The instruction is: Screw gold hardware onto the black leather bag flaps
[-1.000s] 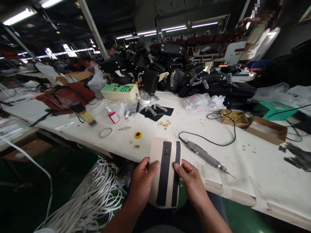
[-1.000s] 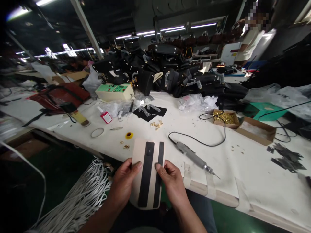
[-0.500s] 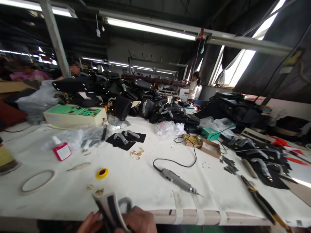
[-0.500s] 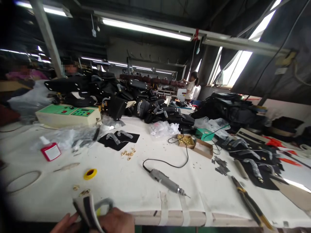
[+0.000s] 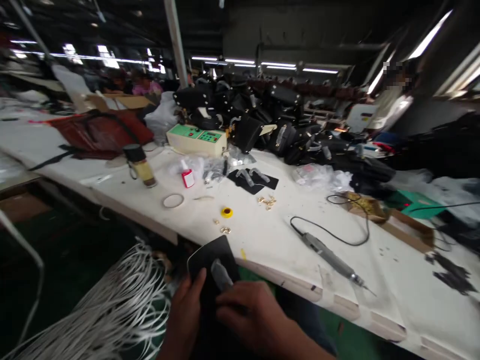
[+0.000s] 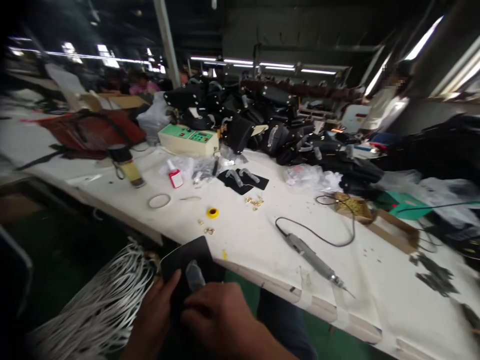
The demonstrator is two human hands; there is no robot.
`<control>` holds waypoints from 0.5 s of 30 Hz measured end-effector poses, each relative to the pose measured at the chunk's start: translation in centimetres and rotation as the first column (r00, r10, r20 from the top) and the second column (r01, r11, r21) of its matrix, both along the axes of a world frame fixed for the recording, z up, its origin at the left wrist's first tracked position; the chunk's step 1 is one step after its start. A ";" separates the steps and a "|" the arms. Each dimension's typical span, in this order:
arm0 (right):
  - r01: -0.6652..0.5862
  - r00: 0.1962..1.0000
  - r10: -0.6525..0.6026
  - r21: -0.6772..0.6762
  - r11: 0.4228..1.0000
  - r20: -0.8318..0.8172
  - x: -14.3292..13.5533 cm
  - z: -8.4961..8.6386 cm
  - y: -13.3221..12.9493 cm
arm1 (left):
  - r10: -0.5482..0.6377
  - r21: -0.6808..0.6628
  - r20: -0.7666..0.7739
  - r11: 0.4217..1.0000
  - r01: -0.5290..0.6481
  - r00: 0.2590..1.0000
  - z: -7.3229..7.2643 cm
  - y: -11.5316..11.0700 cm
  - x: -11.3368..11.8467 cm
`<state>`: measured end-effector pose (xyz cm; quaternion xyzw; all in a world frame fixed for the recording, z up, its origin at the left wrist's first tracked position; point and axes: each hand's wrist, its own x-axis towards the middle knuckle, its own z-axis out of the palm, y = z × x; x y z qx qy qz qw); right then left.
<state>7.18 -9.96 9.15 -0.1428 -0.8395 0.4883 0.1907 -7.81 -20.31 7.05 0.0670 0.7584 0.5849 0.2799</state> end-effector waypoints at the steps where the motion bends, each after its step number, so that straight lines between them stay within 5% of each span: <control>1: 0.065 0.998 -0.064 -0.063 0.996 0.004 0.3 0.3 1.2 | 0.015 0.073 0.121 0.997 -0.024 0.993 -0.4 -0.4 0.1; 4: 0.260 0.965 -0.257 -0.121 0.958 0.044 -0.3 -0.3 6.0 | 0.033 0.232 0.323 0.966 -0.113 0.946 -1.1 -0.9 0.8; 8: 0.319 0.926 -0.339 0.134 0.938 0.165 -3.3 -2.9 11.6 | -0.018 0.288 0.375 0.952 -0.098 0.927 -0.3 -1.1 2.2; 15: 0.248 0.922 -0.308 0.253 0.935 0.234 -8.6 -5.0 12.5 | -0.067 0.282 0.349 0.959 -0.037 0.935 0.8 -1.3 3.2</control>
